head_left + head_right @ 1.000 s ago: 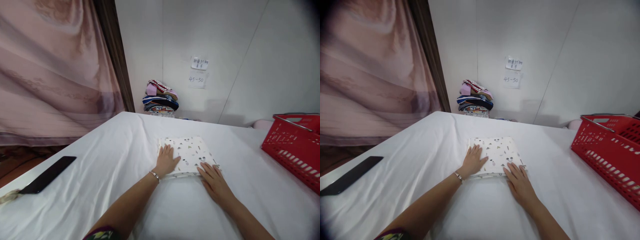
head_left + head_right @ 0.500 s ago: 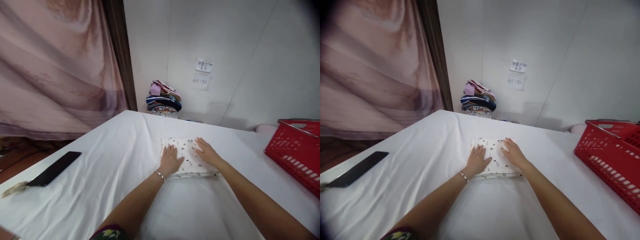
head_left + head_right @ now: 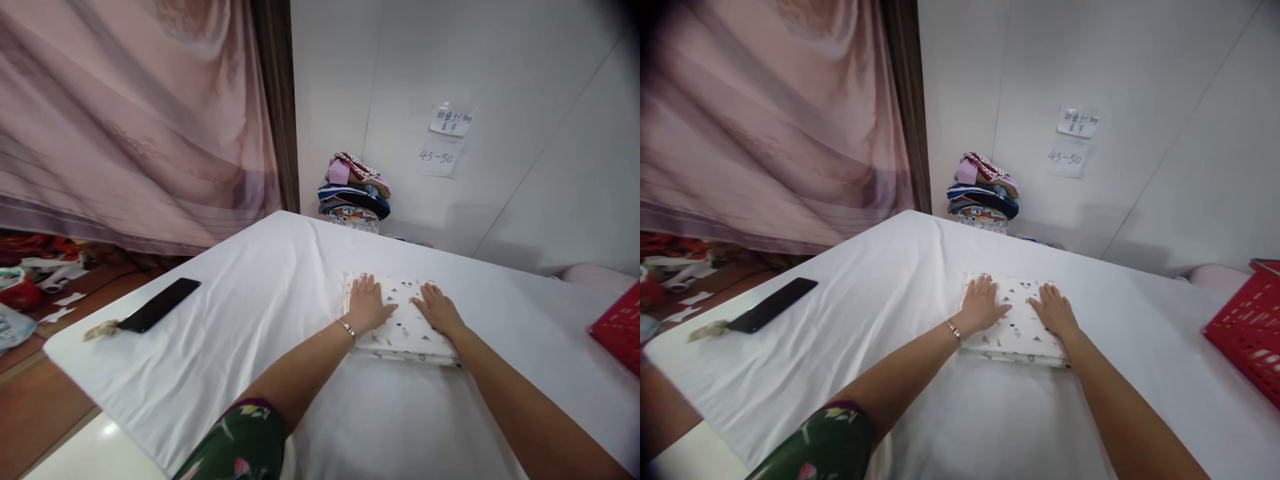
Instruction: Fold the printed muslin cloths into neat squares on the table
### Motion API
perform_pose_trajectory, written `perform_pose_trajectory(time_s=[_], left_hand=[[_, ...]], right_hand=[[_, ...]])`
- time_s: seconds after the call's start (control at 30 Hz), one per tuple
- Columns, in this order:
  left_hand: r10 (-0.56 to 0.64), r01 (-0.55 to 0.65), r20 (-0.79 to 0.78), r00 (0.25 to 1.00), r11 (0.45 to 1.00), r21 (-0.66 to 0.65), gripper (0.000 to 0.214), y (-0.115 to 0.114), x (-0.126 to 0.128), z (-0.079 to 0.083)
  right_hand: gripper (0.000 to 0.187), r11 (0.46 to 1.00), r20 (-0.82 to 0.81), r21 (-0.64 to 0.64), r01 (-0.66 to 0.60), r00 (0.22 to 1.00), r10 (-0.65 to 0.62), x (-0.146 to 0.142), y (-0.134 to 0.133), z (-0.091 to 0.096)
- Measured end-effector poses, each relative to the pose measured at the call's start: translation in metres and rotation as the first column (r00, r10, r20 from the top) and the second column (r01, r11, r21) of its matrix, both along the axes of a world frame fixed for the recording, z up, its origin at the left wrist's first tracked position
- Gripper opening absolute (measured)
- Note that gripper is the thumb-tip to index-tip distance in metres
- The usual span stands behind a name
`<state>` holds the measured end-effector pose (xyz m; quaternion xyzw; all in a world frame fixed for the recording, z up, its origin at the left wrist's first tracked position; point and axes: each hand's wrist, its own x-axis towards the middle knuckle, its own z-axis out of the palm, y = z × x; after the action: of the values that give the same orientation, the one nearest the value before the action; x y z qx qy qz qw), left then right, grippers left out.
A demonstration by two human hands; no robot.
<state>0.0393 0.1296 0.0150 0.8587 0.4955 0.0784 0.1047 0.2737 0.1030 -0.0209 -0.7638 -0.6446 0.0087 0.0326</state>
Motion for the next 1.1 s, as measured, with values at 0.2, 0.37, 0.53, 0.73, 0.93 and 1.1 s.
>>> perform_pose_trajectory(time_s=[0.2, 0.37, 0.53, 0.73, 0.93, 1.1], left_hand=[[0.068, -0.070, 0.053, 0.996, 0.996, 0.054, 0.083, 0.015, -0.006, -0.020], [0.074, -0.076, 0.059, 0.996, 0.997, 0.025, 0.083, 0.013, -0.007, -0.022], [0.079, -0.080, 0.047, 0.996, 0.997, 0.012, 0.080, 0.013, -0.007, -0.020], [0.068, -0.067, 0.076, 0.995, 0.998, -0.011, 0.077, 0.014, -0.006, -0.017], [0.075, -0.003, 0.348, 0.934, 0.979, -0.202, 0.056, 0.010, -0.020, 0.000], [0.229, -0.132, 0.477, 0.849, 0.965, -0.229, 0.041, -0.030, -0.063, -0.003]], right_hand=[[0.061, 1.000, -0.002, 0.002, -0.009, 1.000, 0.009, 0.003, 0.001, -0.005], [0.061, 1.000, -0.014, -0.002, -0.007, 1.000, 0.006, 0.006, 0.004, -0.006], [0.056, 0.998, -0.035, -0.058, 0.000, 0.999, -0.002, -0.003, 0.002, 0.011], [0.057, 0.995, -0.103, -0.008, -0.095, 0.990, 0.094, -0.032, -0.031, 0.011], [0.055, 0.992, -0.209, -0.012, -0.122, 0.971, 0.117, -0.035, -0.049, 0.016], [0.042, 0.964, -0.415, 0.209, -0.162, 0.878, 0.237, -0.057, -0.066, 0.030]])
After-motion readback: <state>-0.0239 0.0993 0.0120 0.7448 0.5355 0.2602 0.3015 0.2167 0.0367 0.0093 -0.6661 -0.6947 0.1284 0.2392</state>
